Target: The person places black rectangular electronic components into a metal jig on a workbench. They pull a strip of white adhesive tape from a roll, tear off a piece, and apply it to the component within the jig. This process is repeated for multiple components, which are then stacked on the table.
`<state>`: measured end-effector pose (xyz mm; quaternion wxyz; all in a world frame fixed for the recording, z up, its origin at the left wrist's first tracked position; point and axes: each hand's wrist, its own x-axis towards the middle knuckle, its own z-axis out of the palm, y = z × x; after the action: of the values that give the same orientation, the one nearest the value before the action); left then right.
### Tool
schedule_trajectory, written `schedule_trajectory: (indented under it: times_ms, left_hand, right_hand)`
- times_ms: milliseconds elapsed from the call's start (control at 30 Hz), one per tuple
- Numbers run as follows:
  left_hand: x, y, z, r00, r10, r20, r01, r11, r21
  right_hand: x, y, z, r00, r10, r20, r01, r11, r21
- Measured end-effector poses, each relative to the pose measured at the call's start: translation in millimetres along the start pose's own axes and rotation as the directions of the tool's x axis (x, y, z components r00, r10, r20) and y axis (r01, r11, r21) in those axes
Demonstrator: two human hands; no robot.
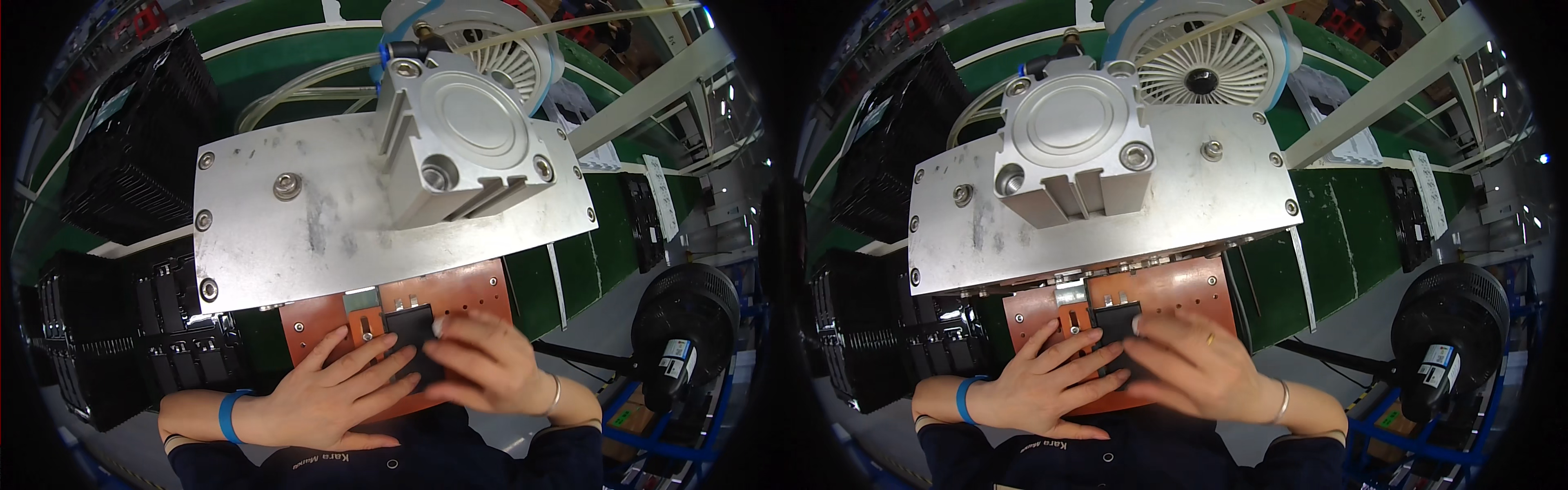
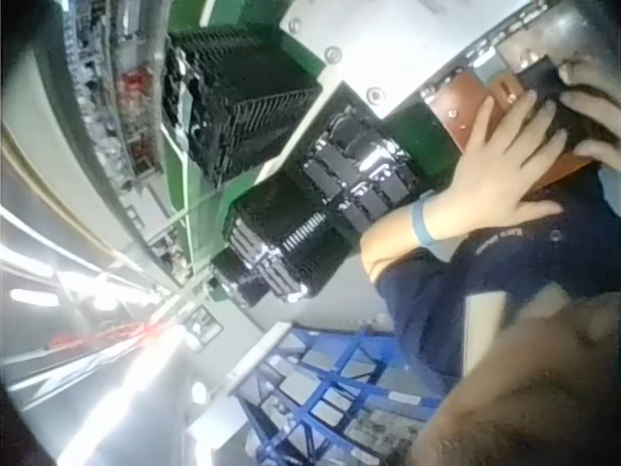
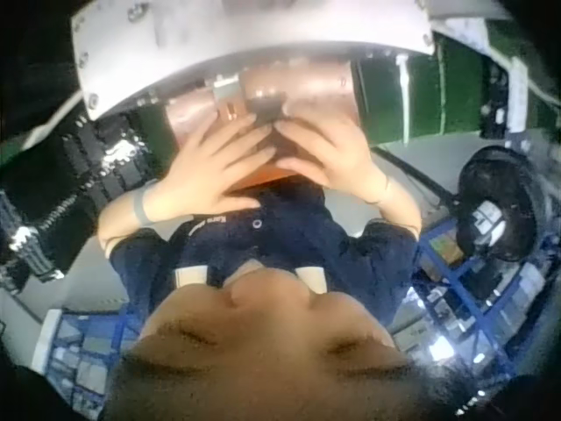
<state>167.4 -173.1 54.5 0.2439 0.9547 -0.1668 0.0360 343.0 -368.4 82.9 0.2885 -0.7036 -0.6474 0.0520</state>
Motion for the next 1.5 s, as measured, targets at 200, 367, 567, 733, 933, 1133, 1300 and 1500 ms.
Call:
schedule_trajectory:
  times_ms: [200, 367, 567, 733, 933, 1133, 1300, 1500]
  left_hand:
    - [-3, -3, -6, 1.0, -0.021, -0.022, 0.02, 0.998, -0.063]
    - [3, -17, -10, 0.998, -0.039, -0.044, 0.039, 0.999, -0.014]
    - [4, -16, -7, 0.997, -0.042, -0.058, 0.043, 0.999, 0.014]
    - [3, -17, -5, 0.997, -0.045, -0.063, 0.047, 0.999, 0.019]
    - [4, -17, -6, 0.997, -0.049, -0.066, 0.049, 0.999, -0.004]
    - [3, -17, -5, 0.997, -0.055, -0.055, 0.055, 0.998, 0.001]
    - [4, -17, -4, 0.997, -0.049, -0.064, 0.051, 0.998, 0.021]
    - [5, -20, -5, 0.996, -0.029, -0.088, 0.029, 1.0, 0.006]
  right_hand:
    - [-12, 0, 13, 0.997, -0.023, 0.071, 0.025, 0.999, -0.025]
    - [5, 10, 12, 0.997, -0.056, 0.045, 0.057, 0.998, -0.035]
    - [10, 15, 11, 0.995, -0.09, 0.05, 0.092, 0.995, -0.039]
    - [12, 17, 11, 0.993, -0.1, 0.059, 0.102, 0.994, -0.034]
    - [12, 17, 11, 0.992, -0.1, 0.078, 0.104, 0.994, -0.036]
    - [12, 17, 10, 0.989, -0.095, 0.109, 0.101, 0.994, -0.048]
    - [12, 12, 11, 0.992, -0.06, 0.111, 0.066, 0.997, -0.046]
    - [11, -16, -5, 0.938, 0.251, 0.239, -0.338, 0.815, 0.471]
